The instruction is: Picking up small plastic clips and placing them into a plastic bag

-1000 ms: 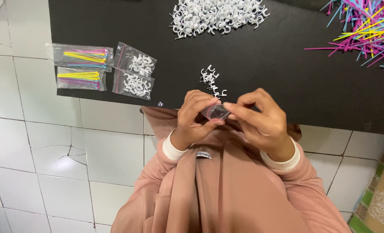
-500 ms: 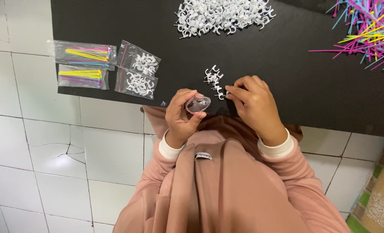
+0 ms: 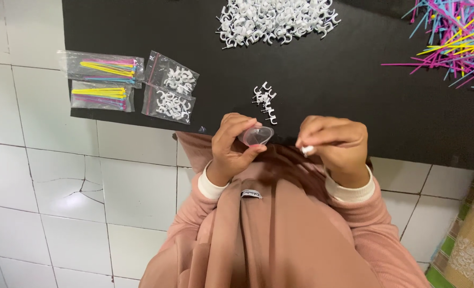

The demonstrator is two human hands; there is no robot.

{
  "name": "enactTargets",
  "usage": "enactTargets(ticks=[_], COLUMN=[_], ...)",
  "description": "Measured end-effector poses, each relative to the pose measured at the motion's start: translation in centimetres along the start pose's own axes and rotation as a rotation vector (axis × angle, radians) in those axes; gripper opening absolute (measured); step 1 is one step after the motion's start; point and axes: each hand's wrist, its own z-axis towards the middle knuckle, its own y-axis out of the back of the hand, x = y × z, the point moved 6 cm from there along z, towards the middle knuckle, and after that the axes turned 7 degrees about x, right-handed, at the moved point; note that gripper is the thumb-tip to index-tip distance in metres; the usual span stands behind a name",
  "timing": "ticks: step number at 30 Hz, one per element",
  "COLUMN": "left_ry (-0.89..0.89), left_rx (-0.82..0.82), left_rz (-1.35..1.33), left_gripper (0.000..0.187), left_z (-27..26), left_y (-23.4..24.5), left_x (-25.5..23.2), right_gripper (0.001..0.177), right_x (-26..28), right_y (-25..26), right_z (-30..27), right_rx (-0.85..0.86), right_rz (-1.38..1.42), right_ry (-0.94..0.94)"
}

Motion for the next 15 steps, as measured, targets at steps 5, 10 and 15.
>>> enactTargets(ticks=[5, 10, 15], left_ry=[-0.024, -0.031, -0.036], left_rx=[0.019, 0.066, 0.091], left_rz=[0.002, 0.003, -0.044], left_gripper=[0.047, 0.045, 0.045], left_z=[0.2, 0.7, 0.5], left_y=[-0.4, -1.1, -2.0], left_x=[-0.1, -0.7, -0.9], right_gripper=[0.011, 0.010, 0.012], right_x=[-0.3, -0.1, 1.1], right_y=[0.4, -0.2, -1.6], right_z=[-1.2, -0.5, 0.7], right_rx=[0.017, -0.011, 0.001], right_rz=[0.125, 0.117, -0.141], right_ry=[0.029, 0.046, 0.036])
